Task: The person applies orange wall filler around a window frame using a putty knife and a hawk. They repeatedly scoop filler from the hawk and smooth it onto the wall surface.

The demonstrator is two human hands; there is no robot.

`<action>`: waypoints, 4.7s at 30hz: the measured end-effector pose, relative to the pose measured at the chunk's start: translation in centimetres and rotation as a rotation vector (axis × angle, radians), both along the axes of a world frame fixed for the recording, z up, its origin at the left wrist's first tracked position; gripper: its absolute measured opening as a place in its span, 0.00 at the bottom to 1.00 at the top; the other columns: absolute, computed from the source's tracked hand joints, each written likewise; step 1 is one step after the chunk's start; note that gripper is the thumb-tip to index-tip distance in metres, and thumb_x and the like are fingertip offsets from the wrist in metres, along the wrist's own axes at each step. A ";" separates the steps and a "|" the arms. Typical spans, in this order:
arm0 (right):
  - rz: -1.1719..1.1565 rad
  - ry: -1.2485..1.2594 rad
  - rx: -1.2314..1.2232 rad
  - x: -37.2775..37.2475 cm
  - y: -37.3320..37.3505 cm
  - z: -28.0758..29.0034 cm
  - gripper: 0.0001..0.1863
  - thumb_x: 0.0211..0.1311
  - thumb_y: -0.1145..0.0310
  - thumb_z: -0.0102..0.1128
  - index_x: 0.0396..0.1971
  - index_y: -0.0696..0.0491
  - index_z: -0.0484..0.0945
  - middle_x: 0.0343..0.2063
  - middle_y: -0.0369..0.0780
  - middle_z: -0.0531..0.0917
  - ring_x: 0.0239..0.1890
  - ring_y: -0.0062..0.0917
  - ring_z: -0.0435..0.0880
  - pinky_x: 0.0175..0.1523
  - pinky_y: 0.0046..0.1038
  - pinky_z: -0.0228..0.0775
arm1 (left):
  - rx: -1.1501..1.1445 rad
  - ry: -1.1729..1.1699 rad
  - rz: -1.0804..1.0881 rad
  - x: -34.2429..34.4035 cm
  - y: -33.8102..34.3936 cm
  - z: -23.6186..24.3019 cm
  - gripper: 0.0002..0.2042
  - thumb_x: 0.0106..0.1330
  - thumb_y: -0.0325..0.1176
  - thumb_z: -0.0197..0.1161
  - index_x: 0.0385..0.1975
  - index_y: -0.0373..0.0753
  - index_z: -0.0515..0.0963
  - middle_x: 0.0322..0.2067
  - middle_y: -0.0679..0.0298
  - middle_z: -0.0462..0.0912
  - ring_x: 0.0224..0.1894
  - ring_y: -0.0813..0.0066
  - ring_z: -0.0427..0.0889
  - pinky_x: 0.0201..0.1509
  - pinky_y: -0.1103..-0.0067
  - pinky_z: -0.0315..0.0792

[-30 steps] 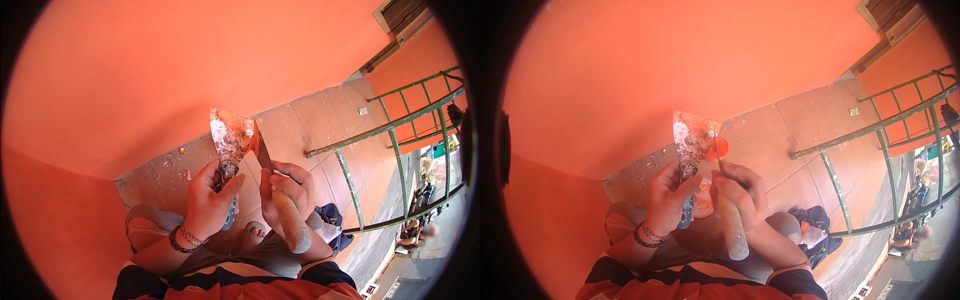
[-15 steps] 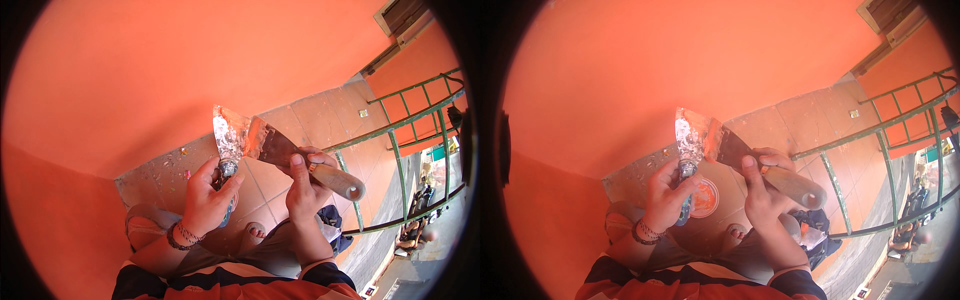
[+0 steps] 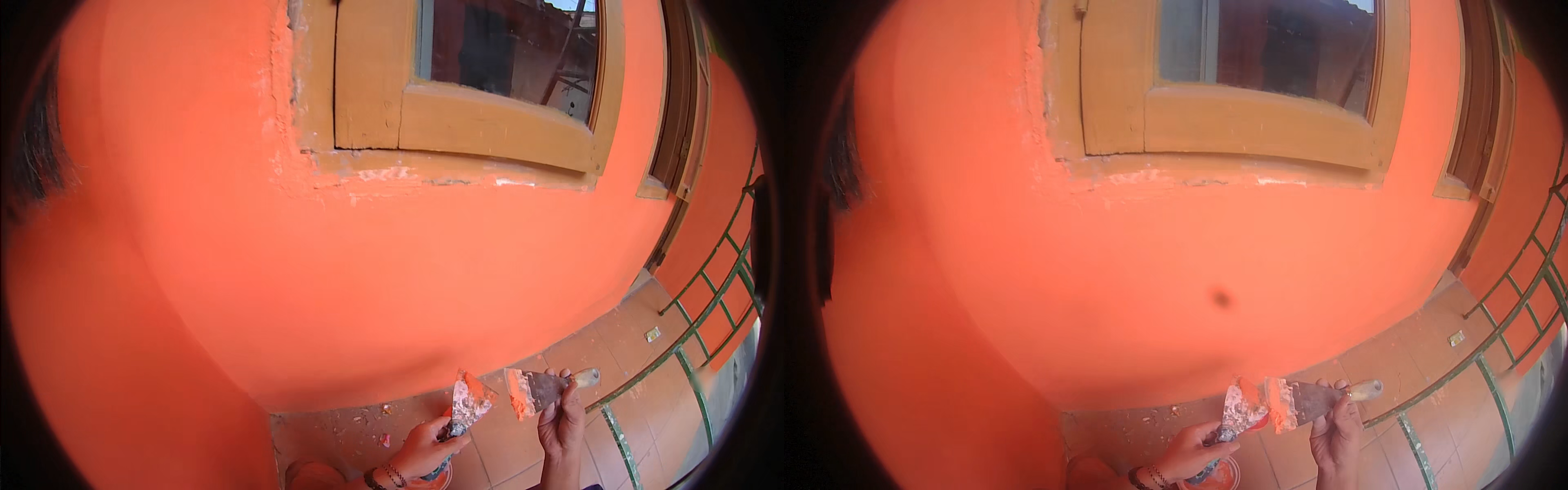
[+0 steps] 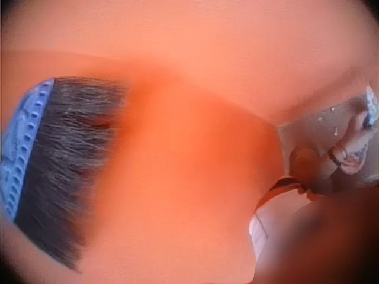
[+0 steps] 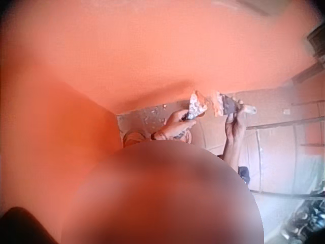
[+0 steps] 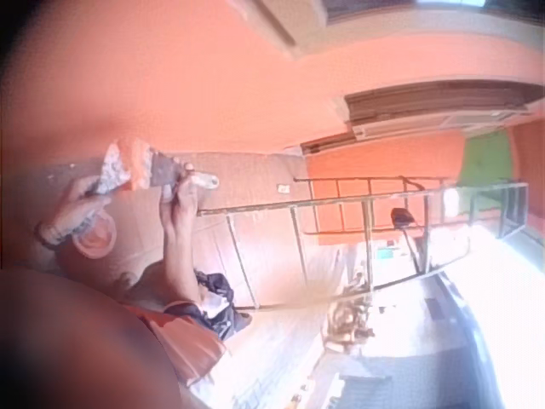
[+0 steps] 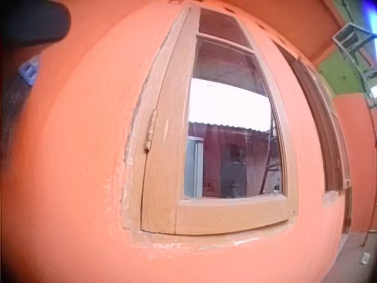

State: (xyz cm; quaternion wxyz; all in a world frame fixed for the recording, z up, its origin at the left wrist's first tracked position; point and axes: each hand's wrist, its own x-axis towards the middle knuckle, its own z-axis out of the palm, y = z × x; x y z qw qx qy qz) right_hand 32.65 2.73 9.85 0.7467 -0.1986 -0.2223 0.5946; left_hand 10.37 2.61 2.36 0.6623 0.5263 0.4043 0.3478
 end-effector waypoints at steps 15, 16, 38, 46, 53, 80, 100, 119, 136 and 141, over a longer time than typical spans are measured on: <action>-0.176 -0.817 1.055 -17.9 7.9 29.6 0.10 0.65 0.73 0.60 0.41 0.56 0.68 0.45 0.49 0.80 0.43 0.30 0.84 0.44 0.32 0.82 | 0.114 -0.029 -0.177 -1.0 4.1 -3.3 0.19 0.63 0.38 0.65 0.49 0.33 0.76 0.29 0.69 0.80 0.31 0.84 0.77 0.35 0.83 0.72; -0.209 -0.971 1.169 -18.4 7.7 31.2 0.07 0.67 0.74 0.52 0.41 0.55 0.65 0.48 0.52 0.78 0.46 0.28 0.83 0.46 0.31 0.82 | 0.126 -0.036 -0.190 -1.0 4.0 -3.2 0.19 0.63 0.38 0.66 0.49 0.33 0.76 0.28 0.70 0.80 0.30 0.84 0.76 0.35 0.83 0.72; -0.733 -1.569 1.709 -23.7 7.5 34.1 0.09 0.55 0.80 0.57 0.36 0.58 0.70 0.29 0.47 0.77 0.32 0.45 0.80 0.39 0.36 0.73 | 0.185 -0.044 0.002 1.2 3.0 -4.8 0.17 0.56 0.43 0.65 0.37 0.33 0.80 0.25 0.59 0.84 0.28 0.74 0.83 0.35 0.76 0.75; -0.931 -1.915 1.414 -25.5 6.6 32.9 0.06 0.61 0.77 0.53 0.35 0.58 0.66 0.35 0.47 0.80 0.31 0.41 0.81 0.33 0.39 0.71 | 0.164 -0.064 -0.001 1.1 2.9 -4.2 0.16 0.57 0.41 0.66 0.36 0.33 0.79 0.24 0.60 0.82 0.26 0.76 0.81 0.32 0.77 0.75; -1.294 -2.229 1.443 -29.7 7.2 31.6 0.06 0.60 0.72 0.54 0.34 0.58 0.71 0.28 0.43 0.78 0.31 0.36 0.81 0.37 0.36 0.73 | 0.137 -0.180 -0.008 0.3 1.8 -2.5 0.12 0.60 0.33 0.64 0.38 0.32 0.76 0.23 0.64 0.80 0.20 0.81 0.78 0.19 0.81 0.71; -0.641 -1.564 1.371 -21.1 8.4 34.6 0.05 0.71 0.73 0.50 0.38 0.59 0.69 0.31 0.37 0.77 0.34 0.21 0.79 0.42 0.27 0.73 | 0.242 -0.048 0.006 1.1 2.9 -4.5 0.14 0.57 0.36 0.67 0.34 0.32 0.77 0.25 0.63 0.80 0.26 0.79 0.79 0.32 0.79 0.75; -1.229 -1.965 1.571 -30.4 7.2 29.4 0.06 0.59 0.73 0.53 0.34 0.58 0.69 0.28 0.44 0.77 0.32 0.37 0.80 0.35 0.34 0.76 | 0.228 -0.059 -0.049 0.0 2.5 -2.6 0.10 0.59 0.32 0.66 0.33 0.32 0.76 0.23 0.66 0.78 0.24 0.81 0.78 0.27 0.79 0.74; -0.576 -1.327 1.234 -18.0 7.1 36.8 0.17 0.69 0.66 0.57 0.51 0.62 0.71 0.47 0.41 0.78 0.47 0.25 0.81 0.52 0.29 0.77 | 0.119 -0.028 -0.070 0.3 2.9 -3.3 0.12 0.60 0.34 0.66 0.37 0.33 0.77 0.24 0.65 0.79 0.23 0.81 0.78 0.25 0.80 0.74; -0.341 -0.954 0.993 -13.9 5.9 29.2 0.12 0.66 0.67 0.62 0.43 0.56 0.74 0.31 0.39 0.82 0.32 0.24 0.85 0.40 0.26 0.80 | 0.149 -0.012 -0.051 0.4 3.2 -4.4 0.13 0.58 0.36 0.67 0.35 0.33 0.78 0.24 0.65 0.80 0.26 0.80 0.78 0.31 0.79 0.74; -0.188 -0.895 0.864 -11.2 4.4 23.3 0.10 0.60 0.72 0.67 0.34 0.60 0.75 0.27 0.40 0.80 0.25 0.25 0.84 0.27 0.26 0.79 | 0.293 0.022 0.012 0.6 2.3 -4.0 0.10 0.63 0.33 0.66 0.36 0.32 0.77 0.26 0.68 0.78 0.27 0.84 0.77 0.28 0.83 0.72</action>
